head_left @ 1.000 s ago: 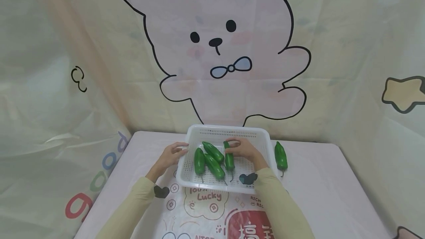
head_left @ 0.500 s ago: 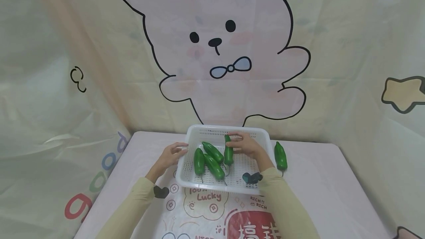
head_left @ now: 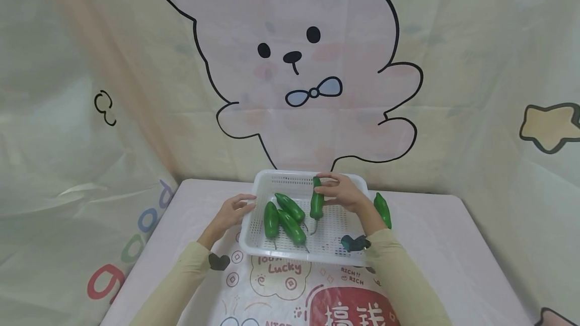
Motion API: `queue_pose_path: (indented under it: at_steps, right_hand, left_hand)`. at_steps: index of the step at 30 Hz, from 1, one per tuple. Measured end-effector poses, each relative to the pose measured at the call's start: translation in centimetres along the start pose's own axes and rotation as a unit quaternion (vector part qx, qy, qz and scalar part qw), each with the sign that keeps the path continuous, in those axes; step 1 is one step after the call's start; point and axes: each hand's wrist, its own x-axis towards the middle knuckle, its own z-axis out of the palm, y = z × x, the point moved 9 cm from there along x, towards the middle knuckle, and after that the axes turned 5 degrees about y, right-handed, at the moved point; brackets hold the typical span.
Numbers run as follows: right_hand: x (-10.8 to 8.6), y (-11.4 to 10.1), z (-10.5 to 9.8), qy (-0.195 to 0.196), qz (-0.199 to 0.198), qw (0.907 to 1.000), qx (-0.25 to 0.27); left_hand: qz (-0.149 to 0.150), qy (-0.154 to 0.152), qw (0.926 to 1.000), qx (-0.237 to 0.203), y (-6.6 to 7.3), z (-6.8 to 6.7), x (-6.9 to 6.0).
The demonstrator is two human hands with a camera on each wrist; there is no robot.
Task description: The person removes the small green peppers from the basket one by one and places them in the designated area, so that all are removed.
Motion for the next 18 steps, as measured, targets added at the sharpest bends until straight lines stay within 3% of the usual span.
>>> queue_pose_path:
  at_steps: [10, 18]
  right_hand:
    - [-1.6, -2.1, -1.1, 0.003, -0.034, 0.9989, -0.033]
    - [-3.0, -2.9, -2.3, 0.006, -0.057, 0.9976, -0.037]
  left_hand:
    - [0.013, -0.009, 0.9999, 0.003, 0.3, -0.2, -0.1]
    - [0.02, -0.032, 0.9993, 0.005, 4.0, 0.0, -2.2]
